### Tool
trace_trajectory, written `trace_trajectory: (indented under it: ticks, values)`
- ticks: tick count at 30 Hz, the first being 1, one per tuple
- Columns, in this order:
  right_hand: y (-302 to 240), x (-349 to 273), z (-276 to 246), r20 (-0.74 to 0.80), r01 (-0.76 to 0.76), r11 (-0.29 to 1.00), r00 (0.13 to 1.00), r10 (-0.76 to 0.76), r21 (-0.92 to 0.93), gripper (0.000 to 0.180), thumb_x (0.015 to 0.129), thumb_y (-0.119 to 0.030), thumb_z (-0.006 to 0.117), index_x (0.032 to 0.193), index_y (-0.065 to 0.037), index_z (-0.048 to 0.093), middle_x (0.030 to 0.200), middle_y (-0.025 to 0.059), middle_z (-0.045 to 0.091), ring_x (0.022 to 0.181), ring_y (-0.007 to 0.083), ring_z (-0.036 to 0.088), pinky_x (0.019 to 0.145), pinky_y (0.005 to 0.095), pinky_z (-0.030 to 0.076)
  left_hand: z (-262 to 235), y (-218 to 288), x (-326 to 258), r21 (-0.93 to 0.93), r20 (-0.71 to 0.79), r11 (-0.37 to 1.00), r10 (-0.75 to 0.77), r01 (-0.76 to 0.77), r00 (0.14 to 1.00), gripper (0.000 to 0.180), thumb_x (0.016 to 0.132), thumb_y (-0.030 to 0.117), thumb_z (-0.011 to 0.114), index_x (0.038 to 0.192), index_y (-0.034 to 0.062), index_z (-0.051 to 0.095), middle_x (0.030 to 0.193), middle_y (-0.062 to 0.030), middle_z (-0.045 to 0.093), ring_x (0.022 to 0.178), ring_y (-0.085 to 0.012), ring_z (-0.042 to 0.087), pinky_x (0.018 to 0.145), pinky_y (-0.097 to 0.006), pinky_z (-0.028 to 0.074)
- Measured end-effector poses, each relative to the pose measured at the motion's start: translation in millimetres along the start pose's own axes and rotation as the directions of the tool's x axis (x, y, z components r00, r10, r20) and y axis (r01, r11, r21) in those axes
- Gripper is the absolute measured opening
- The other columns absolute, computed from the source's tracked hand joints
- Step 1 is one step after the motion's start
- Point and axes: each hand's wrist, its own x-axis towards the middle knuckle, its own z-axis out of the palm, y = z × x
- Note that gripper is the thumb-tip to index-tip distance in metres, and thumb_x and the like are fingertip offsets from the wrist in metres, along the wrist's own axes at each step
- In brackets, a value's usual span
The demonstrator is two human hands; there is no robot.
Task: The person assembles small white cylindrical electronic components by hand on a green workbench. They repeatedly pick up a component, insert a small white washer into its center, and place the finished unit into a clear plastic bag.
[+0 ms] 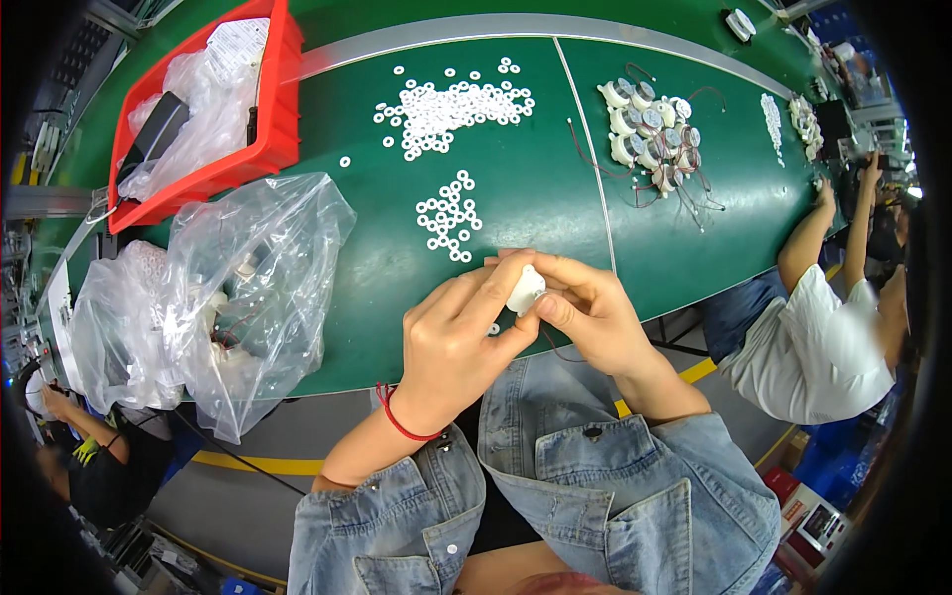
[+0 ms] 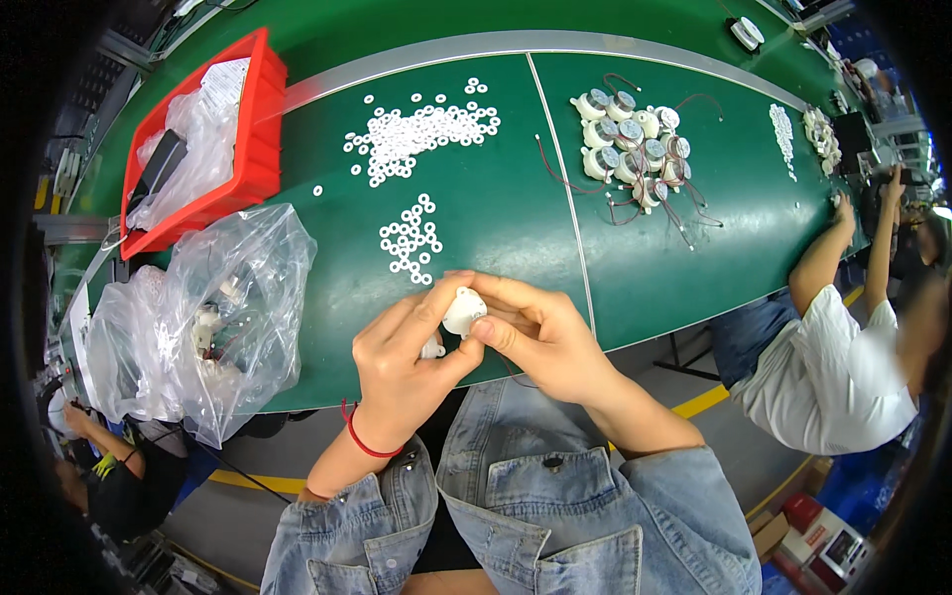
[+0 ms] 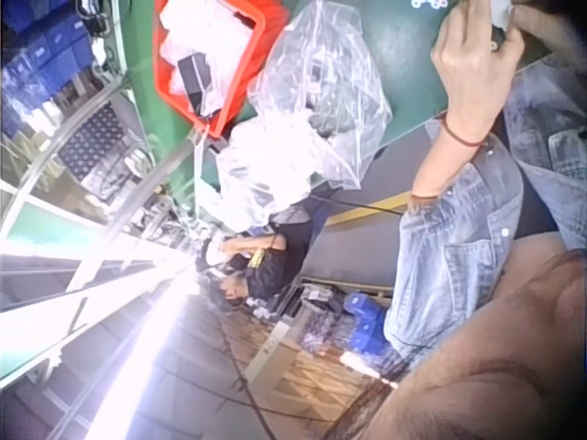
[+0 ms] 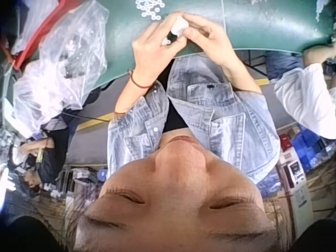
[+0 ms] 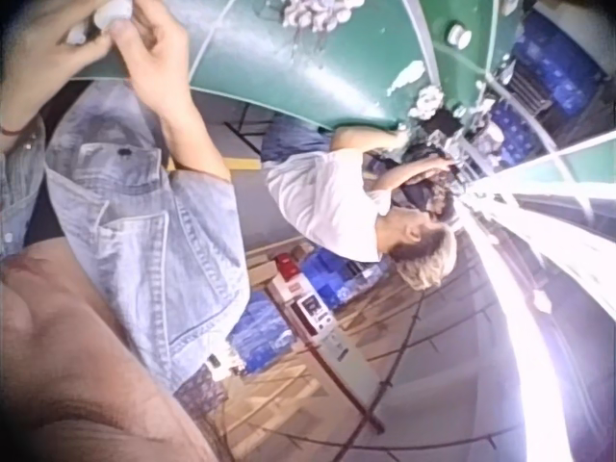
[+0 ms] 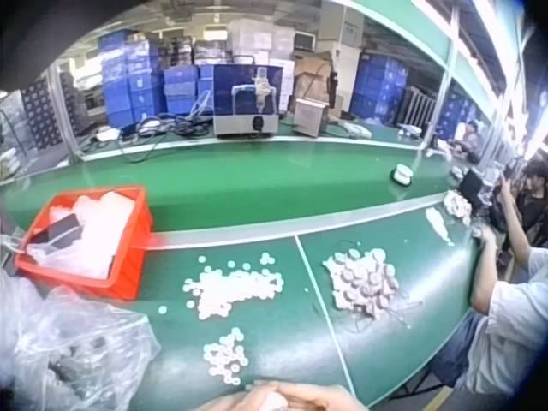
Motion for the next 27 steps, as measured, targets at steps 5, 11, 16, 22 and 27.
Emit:
trace_trajectory:
  ticks: [5,11,16,22,27]
  values:
    - [2,2,-2,0.04,-0.065,0.977,0.998,0.058,0.202,0.05,0.094,-0.023,0.065,0.134,0.006,0.051,0.137,0.02,0.054,0.123,0.0248,0.055,0.104,0.0379,0.044,0,-1,-1,0.095,-0.03,0.987,0.133,-0.13,0.991,0.045,0.066,0.009,0.08,0.11,0.0065,0.071,0.083,-0.0073,0.067,0.062,-0.0169,0.06,0.054,-0.029,0.051]
    - [14,3,-7,0.099,0.008,0.934,0.994,-0.047,0.358,0.044,0.093,-0.006,0.063,0.134,0.004,0.051,0.137,0.0189,0.054,0.109,0.0195,0.062,0.092,0.033,0.051,-6,12,1,0.135,-0.006,0.977,0.169,-0.166,0.986,0.046,0.062,0.007,0.08,0.107,0.0047,0.07,0.083,-0.0069,0.066,0.063,-0.0197,0.061,0.054,-0.03,0.051]
    - [12,1,-16,0.172,-0.121,0.9,0.984,0.052,0.42,0.045,0.092,-0.013,0.066,0.132,0.006,0.053,0.138,0.0223,0.053,0.051,0.0038,0.053,0.04,0.0168,0.039,-6,12,0,0.182,-0.006,0.959,0.222,-0.218,0.975,0.047,0.062,0.006,0.08,0.108,0.0047,0.069,0.084,-0.0068,0.065,0.061,-0.0188,0.058,0.053,-0.03,0.05]
    - [26,-5,-18,0.174,-0.089,0.867,0.985,0.003,0.491,0.047,0.093,-0.018,0.066,0.131,0.006,0.053,0.137,0.0254,0.052,0.037,0.0009,0.041,0.031,0.0159,0.028,-5,18,-3,0.304,0.064,0.908,0.283,-0.288,0.957,0.043,0.068,0.007,0.077,0.109,0.0038,0.066,0.083,-0.0057,0.062,0.059,-0.0164,0.057,0.052,-0.027,0.049]
    - [37,-14,-19,0.134,-0.092,0.84,0.991,0.023,0.535,0.049,0.093,-0.02,0.066,0.13,0.008,0.052,0.138,0.0266,0.05,0.049,0.0059,0.042,0.043,0.0199,0.032,-1,21,-8,0.397,0.132,0.865,0.276,-0.306,0.952,0.037,0.07,0.007,0.075,0.106,0.004,0.066,0.081,-0.0053,0.06,0.058,-0.0154,0.056,0.051,-0.026,0.049]
